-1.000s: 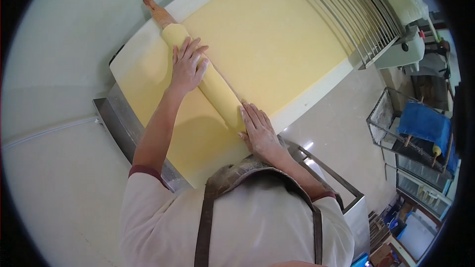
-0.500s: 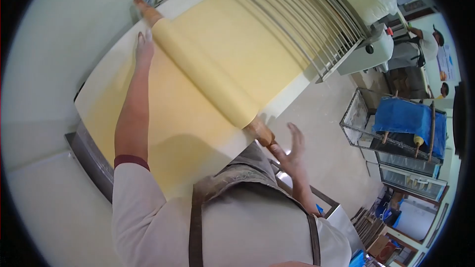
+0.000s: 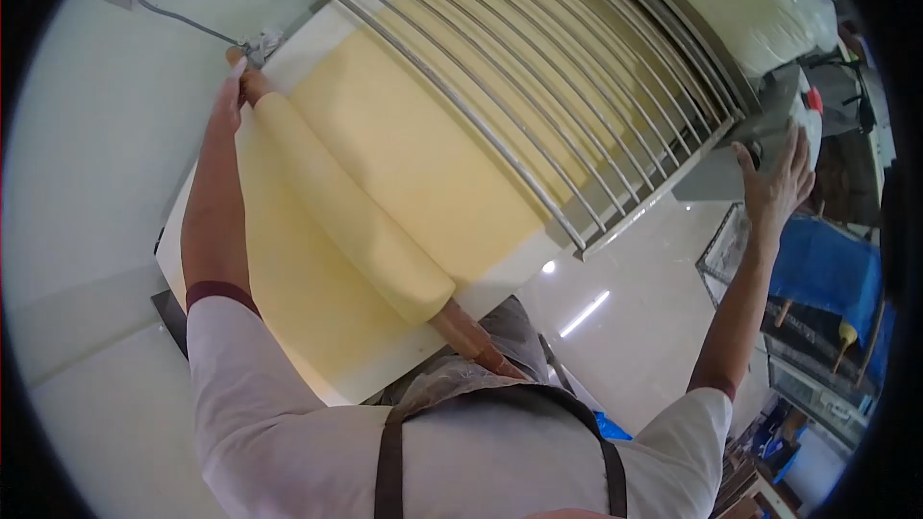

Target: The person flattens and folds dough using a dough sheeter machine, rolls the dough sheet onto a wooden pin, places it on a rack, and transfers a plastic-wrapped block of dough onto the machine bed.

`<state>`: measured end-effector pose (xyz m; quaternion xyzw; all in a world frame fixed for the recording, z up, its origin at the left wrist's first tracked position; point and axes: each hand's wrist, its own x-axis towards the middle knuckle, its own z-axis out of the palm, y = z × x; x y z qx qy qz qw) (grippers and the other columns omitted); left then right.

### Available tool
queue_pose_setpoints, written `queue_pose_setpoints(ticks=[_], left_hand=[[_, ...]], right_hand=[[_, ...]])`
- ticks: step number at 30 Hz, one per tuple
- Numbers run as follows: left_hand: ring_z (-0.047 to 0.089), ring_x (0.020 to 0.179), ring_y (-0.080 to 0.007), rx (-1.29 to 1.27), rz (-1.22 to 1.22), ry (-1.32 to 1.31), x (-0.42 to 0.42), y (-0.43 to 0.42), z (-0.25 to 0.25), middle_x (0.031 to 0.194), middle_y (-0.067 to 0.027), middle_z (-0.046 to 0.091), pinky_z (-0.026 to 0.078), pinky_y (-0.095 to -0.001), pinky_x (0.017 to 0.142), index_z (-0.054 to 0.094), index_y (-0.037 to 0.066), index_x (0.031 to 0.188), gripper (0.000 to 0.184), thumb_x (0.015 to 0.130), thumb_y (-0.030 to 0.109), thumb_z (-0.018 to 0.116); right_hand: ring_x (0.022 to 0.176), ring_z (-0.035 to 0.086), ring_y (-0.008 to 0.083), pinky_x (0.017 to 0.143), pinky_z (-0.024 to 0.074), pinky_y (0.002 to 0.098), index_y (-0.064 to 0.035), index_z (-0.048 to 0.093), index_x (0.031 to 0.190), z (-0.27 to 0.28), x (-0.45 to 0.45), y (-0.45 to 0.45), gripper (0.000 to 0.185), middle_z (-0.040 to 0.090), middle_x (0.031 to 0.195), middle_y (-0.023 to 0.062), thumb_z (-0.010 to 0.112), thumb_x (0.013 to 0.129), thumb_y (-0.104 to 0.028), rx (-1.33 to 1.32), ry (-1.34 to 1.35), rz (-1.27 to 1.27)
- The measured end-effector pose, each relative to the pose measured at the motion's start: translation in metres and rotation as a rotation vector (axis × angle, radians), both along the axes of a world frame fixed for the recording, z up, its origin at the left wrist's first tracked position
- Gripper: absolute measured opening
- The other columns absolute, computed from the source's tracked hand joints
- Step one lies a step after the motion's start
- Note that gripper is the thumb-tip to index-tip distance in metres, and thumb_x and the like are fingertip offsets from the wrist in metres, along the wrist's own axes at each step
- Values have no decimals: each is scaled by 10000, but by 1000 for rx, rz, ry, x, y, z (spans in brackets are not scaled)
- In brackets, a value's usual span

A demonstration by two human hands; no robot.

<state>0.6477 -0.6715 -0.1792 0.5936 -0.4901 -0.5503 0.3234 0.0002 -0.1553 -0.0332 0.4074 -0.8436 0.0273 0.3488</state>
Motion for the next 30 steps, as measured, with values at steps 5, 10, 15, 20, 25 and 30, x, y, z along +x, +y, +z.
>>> queue_pose_setpoints(ticks=[5, 10, 15, 20, 25, 30], left_hand=[[541, 1119, -200, 57, 93, 65, -28, -13, -7, 1219, -88, 564, 395, -345, 989, 474, 50, 1301, 593, 896, 473, 561], [585, 1025, -199, 28, 214, 75, 3, -28, -19, 1159, -78, 585, 432, -337, 946, 487, 73, 1271, 590, 864, 484, 601], [576, 1054, -205, 107, 101, 76, 8, -26, -7, 1170, -81, 581, 448, -351, 936, 489, 71, 1271, 620, 825, 470, 653], [519, 1143, -215, 106, 113, 167, 9, -18, 6, 1262, -113, 527, 420, -358, 976, 467, 26, 1283, 656, 816, 438, 671], [565, 1080, -226, 157, 66, 276, 17, -32, -7, 1182, -136, 579, 446, -355, 954, 504, 16, 1222, 583, 832, 421, 658], [611, 767, -223, 226, -8, 264, 6, -27, -11, 868, -100, 598, 539, -358, 726, 533, 34, 966, 277, 852, 263, 640]], right_hand=[[1369, 276, 340, 1079, 250, 509, -95, 332, 1424, 7, -1, 3, 886, 326, 1466, 155, 745, 734, -467, -64, -52, 73], [1160, 495, 361, 1009, 363, 458, 23, 468, 1259, -64, 180, 81, 477, 506, 1248, 210, 639, 824, -78, -212, -400, 479], [982, 608, 246, 862, 467, 378, -42, 521, 1210, -87, 354, 107, 543, 622, 1034, 159, 766, 766, -237, 288, -1888, 259], [981, 614, 248, 860, 467, 364, -60, 511, 1237, -66, 375, 87, 600, 637, 1000, 162, 765, 763, -325, 691, -1722, 352], [997, 611, 285, 867, 463, 382, -65, 538, 1229, -62, 364, 75, 585, 638, 1057, 177, 765, 747, -308, 767, -2023, 111], [876, 642, 357, 778, 494, 423, -56, 576, 1158, -71, 368, 81, 505, 659, 924, 202, 758, 730, -254, 703, -1671, 177]])
